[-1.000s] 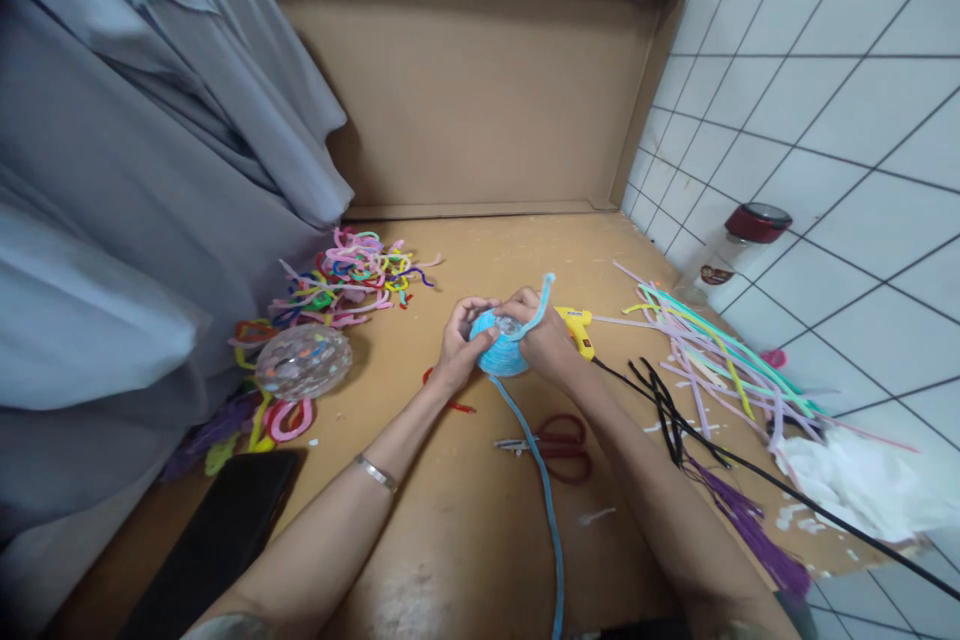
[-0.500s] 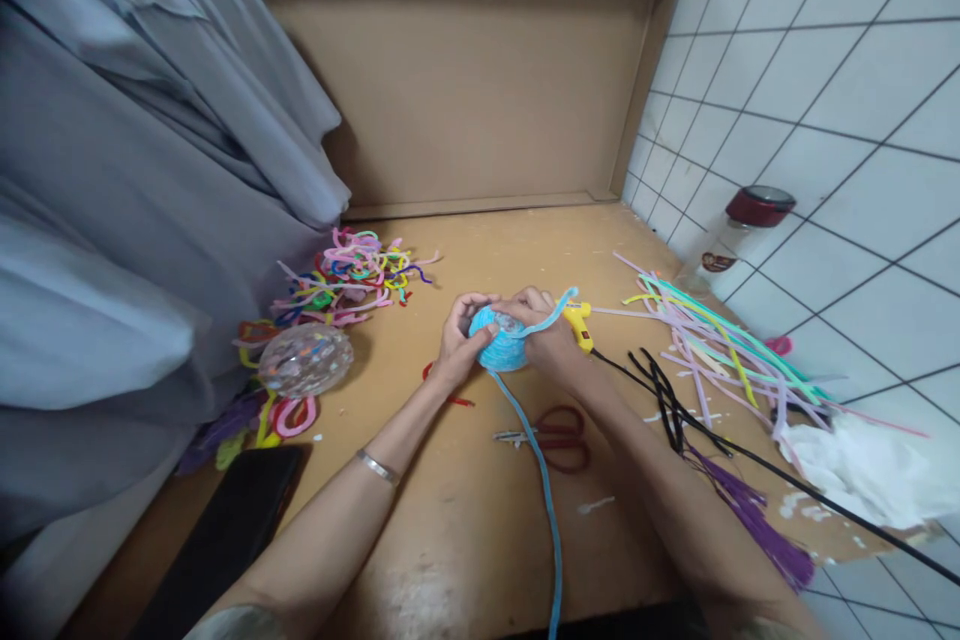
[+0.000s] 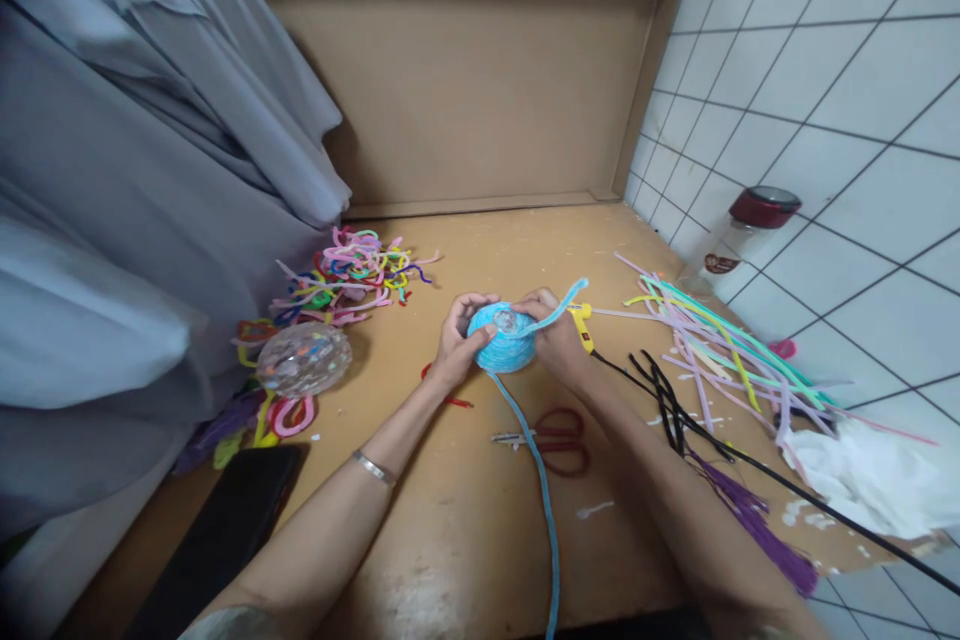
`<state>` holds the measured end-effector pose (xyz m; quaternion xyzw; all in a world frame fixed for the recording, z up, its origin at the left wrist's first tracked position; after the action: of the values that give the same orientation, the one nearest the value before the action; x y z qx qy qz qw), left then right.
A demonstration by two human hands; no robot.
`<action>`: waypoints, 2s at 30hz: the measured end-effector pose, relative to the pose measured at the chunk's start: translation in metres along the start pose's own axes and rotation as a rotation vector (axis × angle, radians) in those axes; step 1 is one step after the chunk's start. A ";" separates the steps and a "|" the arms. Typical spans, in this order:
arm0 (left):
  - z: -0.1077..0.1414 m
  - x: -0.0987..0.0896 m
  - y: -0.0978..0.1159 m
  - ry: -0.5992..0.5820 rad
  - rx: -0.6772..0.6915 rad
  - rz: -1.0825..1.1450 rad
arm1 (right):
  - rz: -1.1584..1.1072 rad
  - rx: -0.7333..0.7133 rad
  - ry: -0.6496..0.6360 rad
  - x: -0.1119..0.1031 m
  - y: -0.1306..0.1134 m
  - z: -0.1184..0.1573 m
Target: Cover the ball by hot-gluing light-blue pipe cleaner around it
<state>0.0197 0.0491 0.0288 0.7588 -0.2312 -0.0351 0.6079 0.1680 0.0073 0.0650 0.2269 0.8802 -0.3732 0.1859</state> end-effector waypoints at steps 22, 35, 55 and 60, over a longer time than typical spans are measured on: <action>-0.002 -0.006 -0.004 0.034 -0.047 0.069 | 0.211 -0.164 0.176 0.008 -0.015 0.018; -0.001 -0.003 -0.002 0.000 -0.021 0.055 | 0.010 0.069 0.086 0.007 -0.009 0.008; -0.002 -0.003 0.000 0.003 0.016 -0.054 | -0.009 0.021 -0.022 0.021 -0.011 0.014; -0.001 0.000 0.003 -0.016 0.003 -0.072 | -0.007 0.034 -0.046 0.019 -0.009 0.012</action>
<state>0.0189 0.0496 0.0322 0.7672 -0.2086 -0.0626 0.6033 0.1495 -0.0029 0.0531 0.2185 0.8700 -0.3938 0.2008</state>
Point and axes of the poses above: each hand's wrist, its own z-axis away from the middle knuckle, its own x-axis out of the palm, y = z × x, the point moved 6 cm from there along -z, towards the middle knuckle, and after that the axes turned 8 degrees about -x, right-handed, at the moved point
